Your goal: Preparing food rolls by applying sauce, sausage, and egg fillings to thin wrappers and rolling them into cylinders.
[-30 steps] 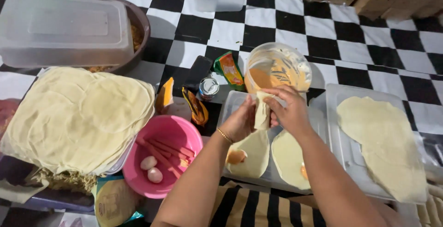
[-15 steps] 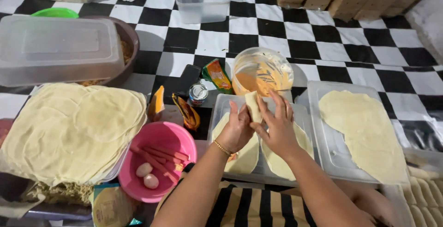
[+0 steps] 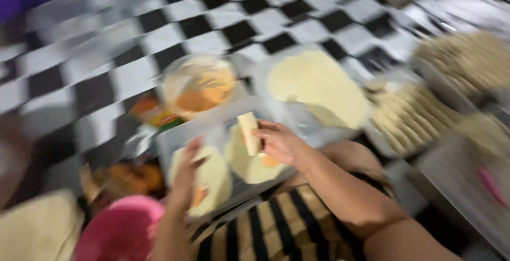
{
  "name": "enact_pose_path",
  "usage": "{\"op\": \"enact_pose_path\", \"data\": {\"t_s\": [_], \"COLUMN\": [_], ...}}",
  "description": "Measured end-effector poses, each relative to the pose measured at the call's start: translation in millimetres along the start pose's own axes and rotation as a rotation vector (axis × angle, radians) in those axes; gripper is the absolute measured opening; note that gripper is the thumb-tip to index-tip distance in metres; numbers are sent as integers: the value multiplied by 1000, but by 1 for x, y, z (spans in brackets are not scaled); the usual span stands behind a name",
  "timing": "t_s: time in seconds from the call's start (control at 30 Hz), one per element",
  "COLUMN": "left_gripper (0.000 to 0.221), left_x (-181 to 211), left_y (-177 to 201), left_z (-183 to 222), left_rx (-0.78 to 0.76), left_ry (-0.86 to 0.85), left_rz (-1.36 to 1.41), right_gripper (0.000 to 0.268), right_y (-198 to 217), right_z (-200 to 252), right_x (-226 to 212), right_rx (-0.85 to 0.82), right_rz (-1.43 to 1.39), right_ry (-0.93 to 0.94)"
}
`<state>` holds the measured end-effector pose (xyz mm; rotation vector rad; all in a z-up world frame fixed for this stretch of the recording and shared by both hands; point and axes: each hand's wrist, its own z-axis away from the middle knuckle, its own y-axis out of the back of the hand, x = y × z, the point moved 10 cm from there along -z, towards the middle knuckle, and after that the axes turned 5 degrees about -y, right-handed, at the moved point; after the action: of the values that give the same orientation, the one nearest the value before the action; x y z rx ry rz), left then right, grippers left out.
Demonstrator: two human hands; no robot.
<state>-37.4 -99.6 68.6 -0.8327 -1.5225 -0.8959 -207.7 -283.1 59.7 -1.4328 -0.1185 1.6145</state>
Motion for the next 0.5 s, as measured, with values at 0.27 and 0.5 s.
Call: {"op": "enact_pose_path", "data": {"t_s": [0.27, 0.5], "left_gripper": [42, 35], "left_x": [-267, -208], "left_y": [228, 260], "left_z": [-47, -103], "left_rx": [-103, -270], "left_ry": [442, 221], "left_rz": [889, 1065], "right_gripper": [17, 44], "right_y": [184, 467], "right_z": [99, 176], "right_x": [-129, -241], "right_rx": [313, 1080], "right_rz": [19, 1031], "right_ry": [257, 112]}}
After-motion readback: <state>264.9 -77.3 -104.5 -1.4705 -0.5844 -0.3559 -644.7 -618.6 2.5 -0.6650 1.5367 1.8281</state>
